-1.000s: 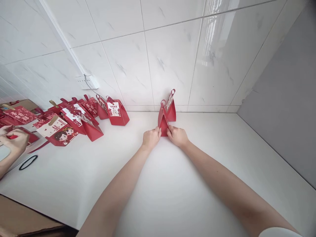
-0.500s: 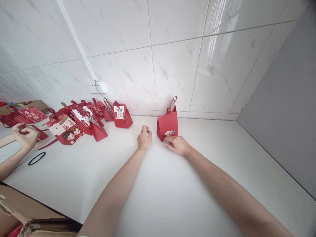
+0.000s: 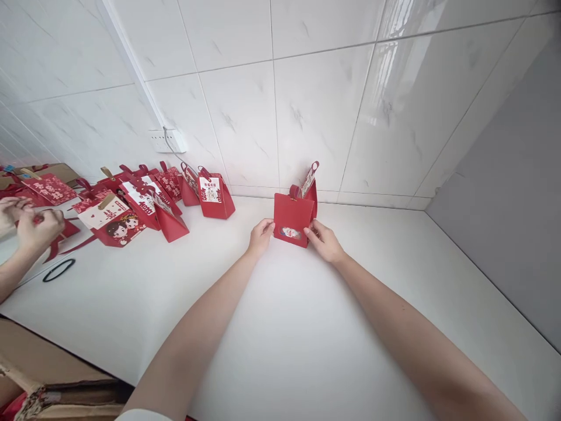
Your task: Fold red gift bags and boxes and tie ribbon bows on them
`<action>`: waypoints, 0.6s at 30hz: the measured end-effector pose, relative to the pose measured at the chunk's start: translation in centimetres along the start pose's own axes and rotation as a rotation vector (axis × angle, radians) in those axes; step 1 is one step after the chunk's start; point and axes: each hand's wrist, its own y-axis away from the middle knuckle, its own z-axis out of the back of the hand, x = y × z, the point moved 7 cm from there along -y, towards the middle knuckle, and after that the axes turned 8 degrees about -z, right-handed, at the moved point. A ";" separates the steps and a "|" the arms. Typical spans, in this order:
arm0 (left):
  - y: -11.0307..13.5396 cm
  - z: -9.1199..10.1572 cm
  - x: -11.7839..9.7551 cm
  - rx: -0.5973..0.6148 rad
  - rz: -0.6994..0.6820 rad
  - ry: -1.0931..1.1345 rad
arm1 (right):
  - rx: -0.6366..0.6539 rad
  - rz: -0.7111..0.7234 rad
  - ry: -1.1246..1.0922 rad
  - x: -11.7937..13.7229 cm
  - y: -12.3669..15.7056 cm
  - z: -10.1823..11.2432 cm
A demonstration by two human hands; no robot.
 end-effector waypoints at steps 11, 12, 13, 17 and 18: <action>-0.6 0.8 2.4 -0.033 0.088 0.040 | 0.083 0.108 0.332 2.4 0.8 -3.3; -0.7 0.6 2.2 -0.024 0.083 0.044 | 0.090 0.143 0.326 2.7 1.0 -3.4; -0.7 0.4 1.9 -0.015 0.078 0.049 | 0.099 0.183 0.315 3.2 1.3 -3.4; 0.0 -0.1 0.5 -0.048 0.072 0.012 | 0.086 0.321 0.263 5.7 2.4 -3.5; 0.3 0.1 -0.4 -0.075 0.021 -0.045 | 0.050 0.326 0.252 6.1 2.5 -3.3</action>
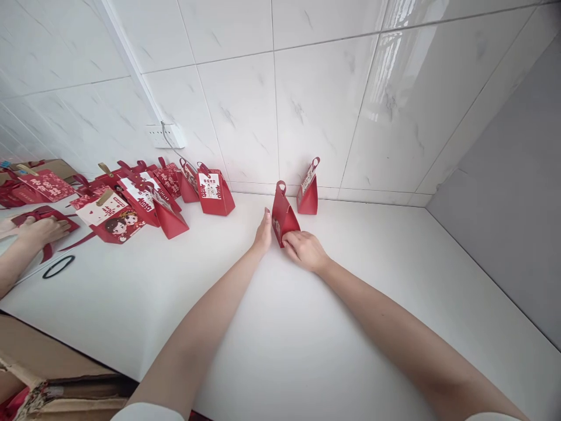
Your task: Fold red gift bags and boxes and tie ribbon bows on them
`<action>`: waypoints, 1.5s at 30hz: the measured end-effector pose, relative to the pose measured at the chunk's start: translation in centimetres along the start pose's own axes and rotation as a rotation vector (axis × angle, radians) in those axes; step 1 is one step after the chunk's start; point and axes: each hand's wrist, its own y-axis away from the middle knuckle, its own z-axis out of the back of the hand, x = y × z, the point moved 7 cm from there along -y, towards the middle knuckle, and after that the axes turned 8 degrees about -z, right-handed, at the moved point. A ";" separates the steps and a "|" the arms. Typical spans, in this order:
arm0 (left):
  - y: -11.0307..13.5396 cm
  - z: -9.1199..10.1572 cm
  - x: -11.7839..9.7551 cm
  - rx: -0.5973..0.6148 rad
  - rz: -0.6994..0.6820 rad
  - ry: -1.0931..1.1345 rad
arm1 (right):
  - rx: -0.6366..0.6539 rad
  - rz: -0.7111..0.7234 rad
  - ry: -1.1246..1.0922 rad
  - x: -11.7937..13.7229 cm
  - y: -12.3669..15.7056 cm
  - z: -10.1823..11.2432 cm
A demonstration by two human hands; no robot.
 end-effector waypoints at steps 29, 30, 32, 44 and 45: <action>2.5 -2.4 -4.1 0.587 -0.333 -1.024 | 0.108 -0.231 0.078 -5.9 -0.4 -0.8; 2.4 -2.5 -4.1 0.595 -0.332 -1.023 | 0.116 -0.229 0.078 -5.9 -0.5 -0.9; 2.5 -2.8 -3.9 0.607 -0.330 -1.023 | 0.128 -0.226 0.079 -5.8 -0.5 -1.1; 2.6 -2.5 -3.7 0.655 -0.308 -0.953 | 0.139 -0.211 0.063 -6.0 -0.3 -1.5; 2.6 -2.5 -3.7 0.655 -0.305 -0.942 | 0.134 -0.212 0.064 -6.0 -0.4 -1.5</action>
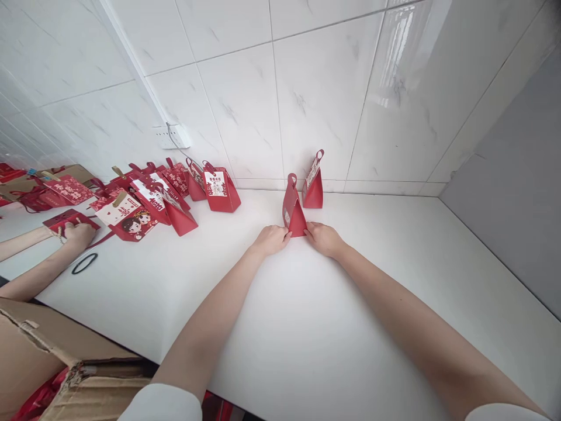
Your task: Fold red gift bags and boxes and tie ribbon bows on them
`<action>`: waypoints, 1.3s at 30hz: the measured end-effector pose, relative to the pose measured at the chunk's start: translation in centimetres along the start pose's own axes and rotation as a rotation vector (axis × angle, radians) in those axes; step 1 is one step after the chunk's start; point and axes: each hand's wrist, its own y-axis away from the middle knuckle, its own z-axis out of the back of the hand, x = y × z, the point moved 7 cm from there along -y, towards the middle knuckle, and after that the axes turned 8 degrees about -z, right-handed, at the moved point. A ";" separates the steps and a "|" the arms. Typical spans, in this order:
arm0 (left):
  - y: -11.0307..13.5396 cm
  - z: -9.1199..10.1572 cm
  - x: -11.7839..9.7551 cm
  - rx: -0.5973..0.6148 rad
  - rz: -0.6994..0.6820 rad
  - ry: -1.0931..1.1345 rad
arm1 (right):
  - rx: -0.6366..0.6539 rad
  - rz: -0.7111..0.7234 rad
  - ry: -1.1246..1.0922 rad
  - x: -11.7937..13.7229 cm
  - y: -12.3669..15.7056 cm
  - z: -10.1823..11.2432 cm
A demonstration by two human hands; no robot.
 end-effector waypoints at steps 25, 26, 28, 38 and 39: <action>-0.3 2.3 -0.7 -0.343 0.122 0.058 | -0.226 -0.114 0.016 1.9 0.3 3.4; -0.3 2.1 -0.5 -0.322 0.114 0.065 | -0.194 -0.104 0.007 1.7 0.4 3.2; -0.3 1.6 -0.2 -0.267 0.086 0.088 | -0.126 -0.083 -0.005 1.1 0.5 2.8; -0.2 1.1 0.4 -0.095 -0.009 0.191 | 0.064 -0.061 0.004 -0.7 0.2 1.4; -0.2 1.0 0.4 -0.091 -0.003 0.192 | 0.070 -0.059 -0.001 -0.7 0.2 1.3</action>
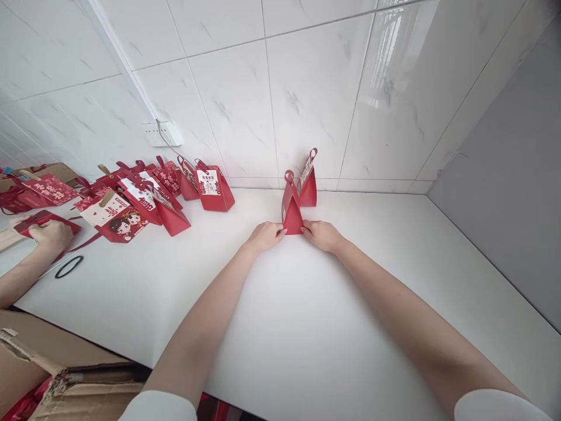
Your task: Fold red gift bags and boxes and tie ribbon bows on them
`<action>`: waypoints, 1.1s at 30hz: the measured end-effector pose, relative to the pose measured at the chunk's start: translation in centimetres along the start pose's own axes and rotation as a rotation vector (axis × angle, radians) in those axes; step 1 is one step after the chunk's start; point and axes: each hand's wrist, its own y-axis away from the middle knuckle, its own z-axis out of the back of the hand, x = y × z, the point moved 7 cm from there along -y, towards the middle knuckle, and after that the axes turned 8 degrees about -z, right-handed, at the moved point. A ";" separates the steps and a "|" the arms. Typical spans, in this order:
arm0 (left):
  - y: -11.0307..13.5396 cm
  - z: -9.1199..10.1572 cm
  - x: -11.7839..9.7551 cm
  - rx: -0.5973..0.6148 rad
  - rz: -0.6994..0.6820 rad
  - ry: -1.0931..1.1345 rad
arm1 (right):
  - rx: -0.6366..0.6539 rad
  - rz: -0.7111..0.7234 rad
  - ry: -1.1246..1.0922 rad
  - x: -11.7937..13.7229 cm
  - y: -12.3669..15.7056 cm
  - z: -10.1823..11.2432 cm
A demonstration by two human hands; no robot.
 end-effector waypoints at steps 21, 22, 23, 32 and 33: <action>-0.8 4.1 -3.6 -0.327 0.195 -0.282 | -0.396 -0.113 -0.167 2.2 0.3 3.4; -0.9 4.1 -3.8 -0.321 0.185 -0.290 | -0.400 -0.113 -0.138 2.4 0.3 3.6; -0.9 4.1 -4.0 -0.316 0.174 -0.298 | -0.405 -0.111 -0.109 2.5 0.3 3.8; -1.0 3.4 -3.9 -0.311 0.201 -0.304 | -0.388 -0.057 -0.011 3.0 0.3 4.3; -1.0 3.2 -3.7 -0.311 0.208 -0.297 | -0.385 -0.055 -0.011 3.0 0.4 4.1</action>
